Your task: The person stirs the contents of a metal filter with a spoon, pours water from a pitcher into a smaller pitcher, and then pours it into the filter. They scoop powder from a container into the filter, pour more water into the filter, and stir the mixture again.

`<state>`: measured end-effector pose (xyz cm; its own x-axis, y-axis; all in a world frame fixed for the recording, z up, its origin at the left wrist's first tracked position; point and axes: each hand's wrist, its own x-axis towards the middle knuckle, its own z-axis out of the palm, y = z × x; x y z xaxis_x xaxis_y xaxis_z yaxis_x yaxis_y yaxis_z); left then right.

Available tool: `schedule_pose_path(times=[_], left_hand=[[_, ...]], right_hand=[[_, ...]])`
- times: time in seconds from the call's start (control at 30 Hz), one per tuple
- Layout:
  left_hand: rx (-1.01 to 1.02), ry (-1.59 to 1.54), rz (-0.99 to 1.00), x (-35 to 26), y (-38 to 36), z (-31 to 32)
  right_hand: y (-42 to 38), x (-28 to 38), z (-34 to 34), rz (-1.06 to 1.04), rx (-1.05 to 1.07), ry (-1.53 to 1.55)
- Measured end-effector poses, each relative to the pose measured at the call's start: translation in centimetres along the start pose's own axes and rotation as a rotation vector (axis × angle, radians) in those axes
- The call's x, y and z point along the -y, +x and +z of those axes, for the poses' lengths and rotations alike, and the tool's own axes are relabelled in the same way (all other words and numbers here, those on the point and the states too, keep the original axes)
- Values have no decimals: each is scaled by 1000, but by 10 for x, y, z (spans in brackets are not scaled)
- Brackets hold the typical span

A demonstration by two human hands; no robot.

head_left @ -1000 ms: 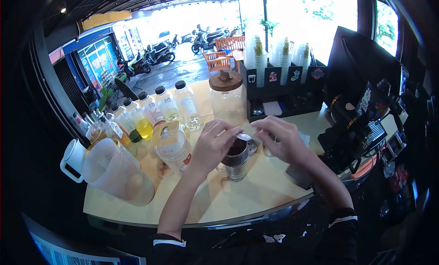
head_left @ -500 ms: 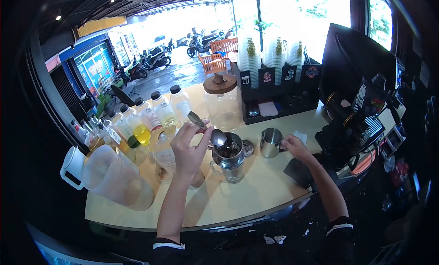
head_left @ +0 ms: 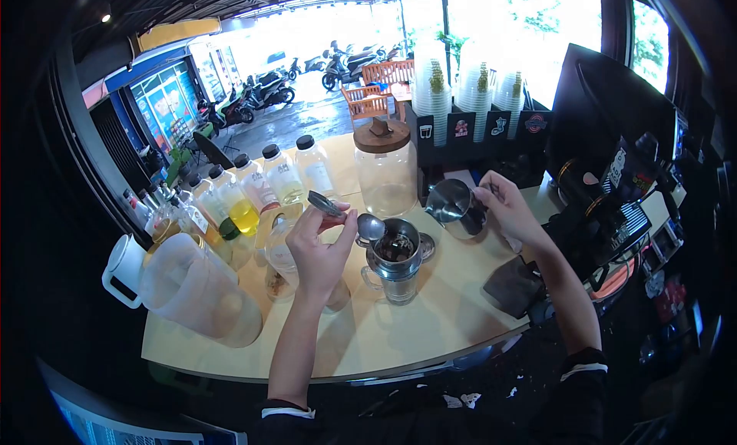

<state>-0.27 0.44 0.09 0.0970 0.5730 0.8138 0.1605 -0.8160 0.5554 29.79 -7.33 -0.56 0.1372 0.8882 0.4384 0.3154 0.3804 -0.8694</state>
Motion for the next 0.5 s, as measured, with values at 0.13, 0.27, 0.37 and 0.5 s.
schedule_pose_path(times=[0.13, 0.27, 0.37, 0.5], left_hand=[[-18, -31, -14, -3, 0, 0], [17, -13, -15, -4, 0, -1], [-6, -17, 6, -3, 0, 1], [8, -13, 26, -5, 0, 2]], right_hand=[[14, 35, 16, -41, 70, 9], [30, 42, 23, -58, 129, -123], [35, 59, 35, -35, 156, -200], [43, 66, 45, -109, 182, -209]])
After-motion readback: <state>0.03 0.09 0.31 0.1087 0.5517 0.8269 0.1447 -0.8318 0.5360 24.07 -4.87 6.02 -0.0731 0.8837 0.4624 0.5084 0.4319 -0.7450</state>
